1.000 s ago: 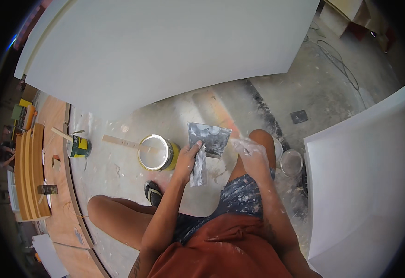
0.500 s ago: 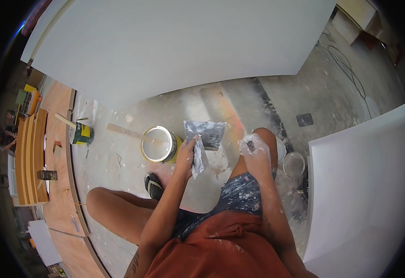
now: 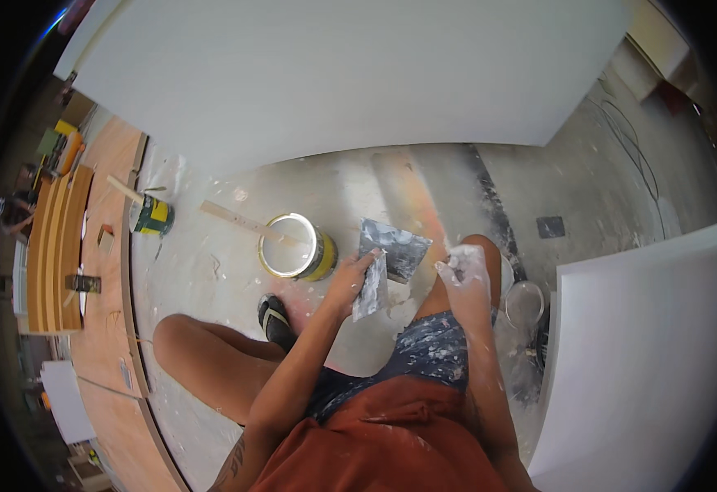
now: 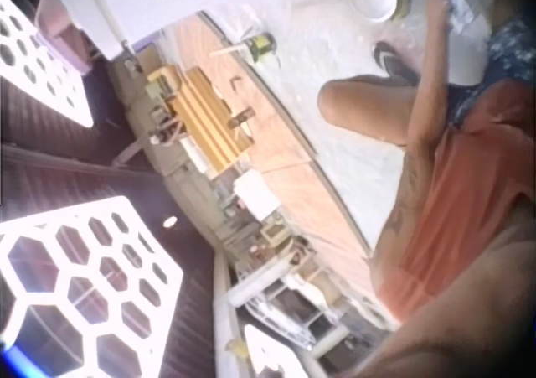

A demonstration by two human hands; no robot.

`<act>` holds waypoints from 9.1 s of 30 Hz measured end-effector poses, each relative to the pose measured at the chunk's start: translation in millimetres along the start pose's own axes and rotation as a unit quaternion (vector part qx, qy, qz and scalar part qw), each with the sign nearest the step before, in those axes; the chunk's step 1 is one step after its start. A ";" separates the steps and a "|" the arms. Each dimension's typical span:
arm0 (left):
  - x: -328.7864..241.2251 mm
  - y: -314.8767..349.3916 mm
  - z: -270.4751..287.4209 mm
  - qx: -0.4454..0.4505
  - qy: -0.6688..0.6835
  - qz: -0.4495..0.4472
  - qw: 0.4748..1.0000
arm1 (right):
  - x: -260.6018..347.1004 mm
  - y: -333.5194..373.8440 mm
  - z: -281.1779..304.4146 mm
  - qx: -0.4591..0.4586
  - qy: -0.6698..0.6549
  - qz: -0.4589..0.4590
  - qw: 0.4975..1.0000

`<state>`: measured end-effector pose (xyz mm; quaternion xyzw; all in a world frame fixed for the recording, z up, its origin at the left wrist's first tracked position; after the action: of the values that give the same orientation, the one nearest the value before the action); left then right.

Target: The person stirs putty in a container using a wooden stick, scoops it onto putty knives, and applies it onto the surface of a cabinet.

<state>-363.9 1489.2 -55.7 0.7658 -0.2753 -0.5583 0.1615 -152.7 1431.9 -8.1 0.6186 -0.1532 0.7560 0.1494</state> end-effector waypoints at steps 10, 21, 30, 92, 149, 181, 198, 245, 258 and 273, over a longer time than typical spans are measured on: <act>8.3 -10.5 8.6 -0.065 0.138 -0.075 0.985 | -14.6 26.9 -25.4 0.203 0.037 -0.019 0.978; -35.5 10.4 9.8 -0.120 -0.044 -0.203 0.971 | -1.9 24.0 -38.3 0.048 -0.316 -0.214 0.923; -33.0 1.2 4.7 0.016 0.208 -0.055 0.976 | -15.6 -3.7 15.1 0.003 -0.164 -0.171 0.971; -47.4 37.8 -64.7 0.051 0.176 -0.015 0.983 | 19.4 14.2 -35.1 0.321 -0.835 -0.207 0.397; -51.0 33.4 -16.1 0.005 0.123 -0.131 0.984 | 12.7 14.6 -16.5 0.155 -0.145 -0.161 0.964; 5.1 22.3 12.9 -0.036 0.247 -0.034 0.968 | -19.8 -19.2 -45.5 0.105 -0.829 -0.270 0.478; -33.0 91.2 -17.1 0.031 0.135 -0.036 0.990 | -35.3 -20.6 -39.9 -0.022 0.032 -0.027 0.999; -190.0 -49.6 308.4 -0.109 -0.243 -0.325 0.907 | 50.7 -25.0 -302.5 0.428 0.371 0.145 0.811; -162.5 -58.2 411.4 -0.155 0.331 -0.200 0.909 | -88.5 -3.9 -427.6 0.581 0.503 0.228 0.598; -124.6 66.5 344.2 -0.247 0.047 -0.179 0.951 | 14.7 -48.0 -317.7 0.446 0.110 0.208 0.864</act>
<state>-732.9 1531.9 -35.1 0.7639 0.0204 -0.5922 0.2557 -418.2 1608.4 -51.1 0.4855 0.0924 0.8205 -0.2871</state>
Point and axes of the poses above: each hand's wrist, its own y-axis away from the middle knuckle, its own z-axis out of the back of the hand, x = y × z, the point moved 4 cm from there along -y, towards the middle knuckle, and after that the axes turned 1 degree about -y, right-handed, at the moved point
